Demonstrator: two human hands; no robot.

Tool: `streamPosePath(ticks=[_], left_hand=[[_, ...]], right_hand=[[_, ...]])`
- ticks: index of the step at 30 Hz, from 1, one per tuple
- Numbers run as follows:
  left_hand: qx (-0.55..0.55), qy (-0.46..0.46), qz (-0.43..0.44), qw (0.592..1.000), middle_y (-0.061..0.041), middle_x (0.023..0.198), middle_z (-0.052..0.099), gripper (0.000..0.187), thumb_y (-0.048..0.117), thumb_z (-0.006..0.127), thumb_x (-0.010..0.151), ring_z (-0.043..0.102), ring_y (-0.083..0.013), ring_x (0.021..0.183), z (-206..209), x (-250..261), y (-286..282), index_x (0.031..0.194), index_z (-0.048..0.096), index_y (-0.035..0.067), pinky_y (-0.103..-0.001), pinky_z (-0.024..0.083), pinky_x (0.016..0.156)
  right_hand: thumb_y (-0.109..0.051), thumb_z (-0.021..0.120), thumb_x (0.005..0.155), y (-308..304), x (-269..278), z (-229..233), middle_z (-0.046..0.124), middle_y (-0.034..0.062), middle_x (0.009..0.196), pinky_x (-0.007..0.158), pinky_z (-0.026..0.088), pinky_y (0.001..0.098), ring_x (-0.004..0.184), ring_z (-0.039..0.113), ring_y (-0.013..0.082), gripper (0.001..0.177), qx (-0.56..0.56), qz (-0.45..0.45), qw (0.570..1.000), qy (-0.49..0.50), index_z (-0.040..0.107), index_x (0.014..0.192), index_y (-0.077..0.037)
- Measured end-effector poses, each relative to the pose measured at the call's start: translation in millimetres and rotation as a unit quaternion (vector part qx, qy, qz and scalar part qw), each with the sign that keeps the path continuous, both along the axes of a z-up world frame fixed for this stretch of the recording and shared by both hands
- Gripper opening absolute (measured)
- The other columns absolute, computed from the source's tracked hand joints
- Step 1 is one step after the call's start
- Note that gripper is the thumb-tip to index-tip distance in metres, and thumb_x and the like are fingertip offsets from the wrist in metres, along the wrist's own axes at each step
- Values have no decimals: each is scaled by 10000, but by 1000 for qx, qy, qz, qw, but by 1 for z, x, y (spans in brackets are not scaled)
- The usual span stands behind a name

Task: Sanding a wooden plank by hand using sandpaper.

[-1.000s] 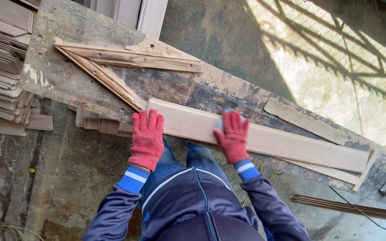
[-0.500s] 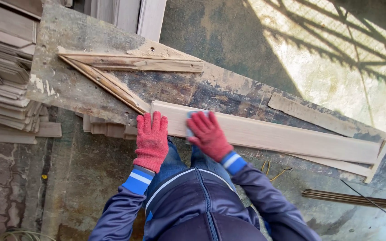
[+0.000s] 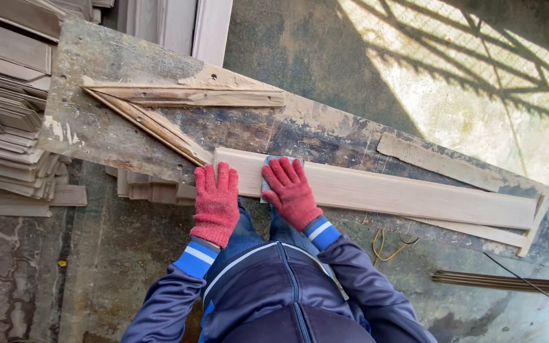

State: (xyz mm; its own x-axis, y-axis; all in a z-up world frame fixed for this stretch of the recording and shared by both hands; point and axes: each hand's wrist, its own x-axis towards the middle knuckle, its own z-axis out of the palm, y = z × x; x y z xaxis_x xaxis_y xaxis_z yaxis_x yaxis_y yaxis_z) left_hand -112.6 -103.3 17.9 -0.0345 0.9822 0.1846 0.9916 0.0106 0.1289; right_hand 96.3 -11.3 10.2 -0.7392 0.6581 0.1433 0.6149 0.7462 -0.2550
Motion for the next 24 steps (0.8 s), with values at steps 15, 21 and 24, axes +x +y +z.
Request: streamPosePath(ticks=[15,21,24], left_hand=[[-5,19,-9,1000,-238,1400,609,490,207,704,865,531,-504,1319,-5,-2,1,1331,666,59,-672,297,1206],[9,29,-45,999,-239,1347,634,469,215,727,845,567,-488,1237,9,-13,7,1287,694,63,-692,337,1144],[14,15,-46,999,-200,1313,663,432,233,721,833,588,-445,1197,15,-16,11,1245,715,102,-674,363,1122]], right_hand=[[-609,464,1023,-16,-12,-35,246,160,1692,1253,43,629,1573,165,355,763,3,-187,980,-67,307,1626,-168],[-654,525,972,1,-3,-7,435,91,1618,1249,123,617,1532,325,285,757,-17,-201,979,-24,424,1585,-222],[-610,467,1029,4,117,-24,418,178,1624,1209,173,650,1510,355,357,758,-3,-368,921,-131,391,1618,-140]])
